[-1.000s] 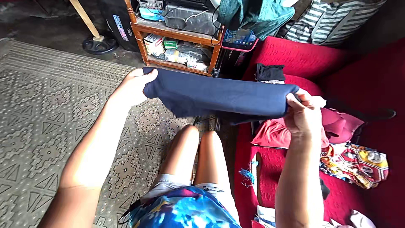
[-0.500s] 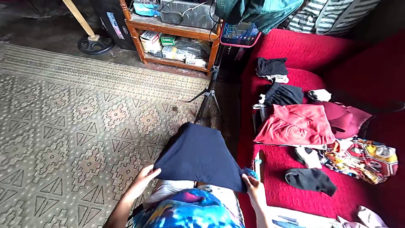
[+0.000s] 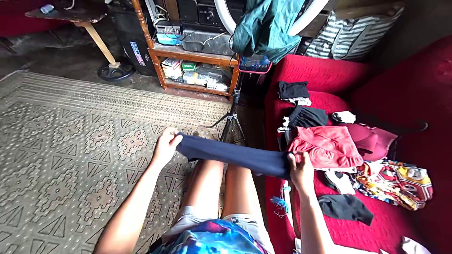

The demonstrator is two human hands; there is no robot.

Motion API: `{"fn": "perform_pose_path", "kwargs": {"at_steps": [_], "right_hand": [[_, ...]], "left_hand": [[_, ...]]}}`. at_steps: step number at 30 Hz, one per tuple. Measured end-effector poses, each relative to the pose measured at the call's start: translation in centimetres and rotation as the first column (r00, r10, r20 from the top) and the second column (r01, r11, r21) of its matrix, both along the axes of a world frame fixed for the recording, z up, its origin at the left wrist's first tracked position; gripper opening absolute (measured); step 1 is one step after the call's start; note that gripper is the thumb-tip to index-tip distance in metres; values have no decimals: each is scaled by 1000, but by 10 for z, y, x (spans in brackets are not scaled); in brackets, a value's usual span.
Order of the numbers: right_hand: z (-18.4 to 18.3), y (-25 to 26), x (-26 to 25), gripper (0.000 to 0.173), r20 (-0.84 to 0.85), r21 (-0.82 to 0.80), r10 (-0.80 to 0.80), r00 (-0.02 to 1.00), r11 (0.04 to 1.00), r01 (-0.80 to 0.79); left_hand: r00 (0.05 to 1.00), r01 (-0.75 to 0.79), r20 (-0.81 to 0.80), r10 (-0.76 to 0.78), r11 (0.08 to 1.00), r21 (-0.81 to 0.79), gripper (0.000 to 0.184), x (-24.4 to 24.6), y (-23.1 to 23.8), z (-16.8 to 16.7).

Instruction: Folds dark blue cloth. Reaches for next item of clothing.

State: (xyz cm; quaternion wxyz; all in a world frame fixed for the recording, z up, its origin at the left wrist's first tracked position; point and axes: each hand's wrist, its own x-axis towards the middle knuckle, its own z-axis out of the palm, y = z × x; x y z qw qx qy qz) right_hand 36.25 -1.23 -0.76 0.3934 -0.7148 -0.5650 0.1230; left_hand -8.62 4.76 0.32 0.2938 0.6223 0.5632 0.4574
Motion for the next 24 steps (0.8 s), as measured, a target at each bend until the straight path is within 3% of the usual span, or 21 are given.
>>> {"fn": "perform_pose_path", "kwargs": {"at_steps": [3, 5, 6, 10, 13, 15, 19, 21, 24], "right_hand": [[44, 14, -1, 37, -270, 225, 91, 959, 974, -29], [66, 3, -2, 18, -523, 353, 278, 805, 931, -92], [74, -9, 0, 14, -560, 399, 363, 745, 906, -142], [99, -63, 10, 26, -334, 532, 539, 774, 785, -317], [115, -75, 20, 28, -167, 633, 625, 762, 661, -404], [120, -67, 26, 25, -123, 645, 628, 768, 639, -419], [107, -25, 33, 25, -167, 519, 573, 802, 743, -422], [81, 1, 32, 33, -313, 399, 461, 830, 857, -325], [21, 40, 25, 41, -475, 115, 193, 859, 981, -157]], "left_hand": [[972, -43, 235, 21, 995, 91, 24, 16, 12, 45], [923, -18, 381, -50, 985, 174, 17, 16, 5, 61], [917, 7, 386, -99, 972, 234, 18, 13, -4, 66], [963, 89, 182, -197, 875, 476, 26, -3, -50, 79], [998, 23, 28, -47, 819, 573, 30, -10, -63, 94], [998, -17, -32, 46, 785, 619, 25, -14, -52, 103], [987, -25, -122, 108, 839, 543, 20, -5, -10, 104], [981, -23, -163, 102, 904, 427, 18, -1, 15, 81], [976, -50, -197, 91, 978, 202, 18, 1, 47, 21]]}}
